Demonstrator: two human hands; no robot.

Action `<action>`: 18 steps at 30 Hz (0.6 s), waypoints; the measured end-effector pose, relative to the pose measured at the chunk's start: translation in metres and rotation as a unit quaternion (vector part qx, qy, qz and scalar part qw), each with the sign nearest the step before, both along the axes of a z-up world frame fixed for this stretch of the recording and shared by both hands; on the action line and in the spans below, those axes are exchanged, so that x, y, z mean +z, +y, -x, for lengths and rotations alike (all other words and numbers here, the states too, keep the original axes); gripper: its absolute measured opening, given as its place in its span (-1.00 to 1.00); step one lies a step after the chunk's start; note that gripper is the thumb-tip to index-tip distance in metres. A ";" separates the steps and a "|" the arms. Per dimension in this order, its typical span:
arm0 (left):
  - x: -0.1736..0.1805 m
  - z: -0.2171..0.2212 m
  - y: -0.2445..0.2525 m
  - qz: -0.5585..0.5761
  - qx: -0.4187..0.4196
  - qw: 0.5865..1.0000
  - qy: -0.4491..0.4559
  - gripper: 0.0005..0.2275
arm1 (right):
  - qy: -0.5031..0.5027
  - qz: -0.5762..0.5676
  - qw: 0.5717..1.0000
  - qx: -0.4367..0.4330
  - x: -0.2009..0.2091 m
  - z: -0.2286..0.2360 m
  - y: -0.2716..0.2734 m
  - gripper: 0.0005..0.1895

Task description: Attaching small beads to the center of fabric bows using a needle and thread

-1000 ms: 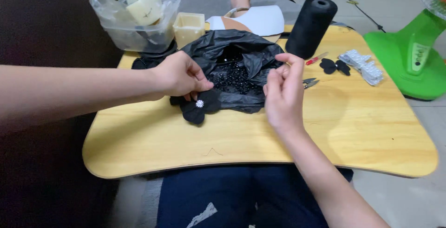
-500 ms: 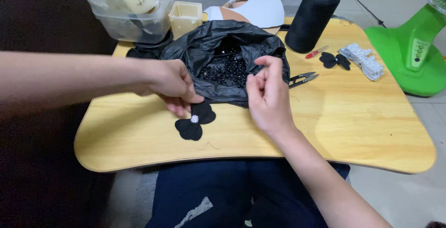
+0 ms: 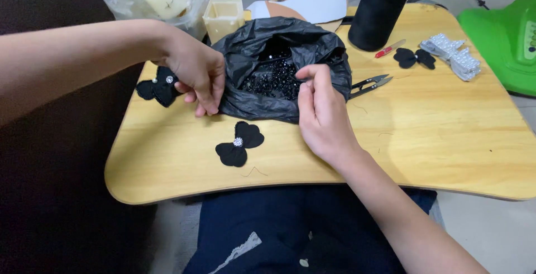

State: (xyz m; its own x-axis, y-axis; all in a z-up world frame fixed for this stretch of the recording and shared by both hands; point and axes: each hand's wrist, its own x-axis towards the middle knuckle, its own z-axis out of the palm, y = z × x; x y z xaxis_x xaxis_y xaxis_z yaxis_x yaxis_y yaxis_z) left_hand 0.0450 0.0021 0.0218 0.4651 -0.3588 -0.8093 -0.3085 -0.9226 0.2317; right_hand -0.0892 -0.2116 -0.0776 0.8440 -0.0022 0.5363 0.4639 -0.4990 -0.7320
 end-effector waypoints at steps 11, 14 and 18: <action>-0.052 -0.018 -0.006 -0.107 -0.042 0.991 0.067 -0.78 | -0.017 0.045 0.999 0.018 -0.009 -0.008 -0.007 -0.76; -0.045 -0.004 0.005 -0.071 0.016 0.997 0.036 -0.81 | -0.033 0.039 0.998 0.019 -0.009 -0.011 -0.006 -0.80; -0.037 0.038 0.015 0.046 0.120 0.966 -0.226 -0.95 | 0.025 -0.059 0.998 0.010 -0.019 -0.019 -0.013 -0.94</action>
State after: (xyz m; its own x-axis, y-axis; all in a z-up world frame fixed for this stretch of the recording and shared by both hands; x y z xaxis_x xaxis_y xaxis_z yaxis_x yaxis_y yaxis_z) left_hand 0.0070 0.0175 -0.0150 0.8422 -0.2576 -0.4737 -0.1772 -0.9619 0.2081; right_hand -0.0699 -0.2241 -0.0965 0.8702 -0.0457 0.4906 0.4342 -0.3995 -0.8074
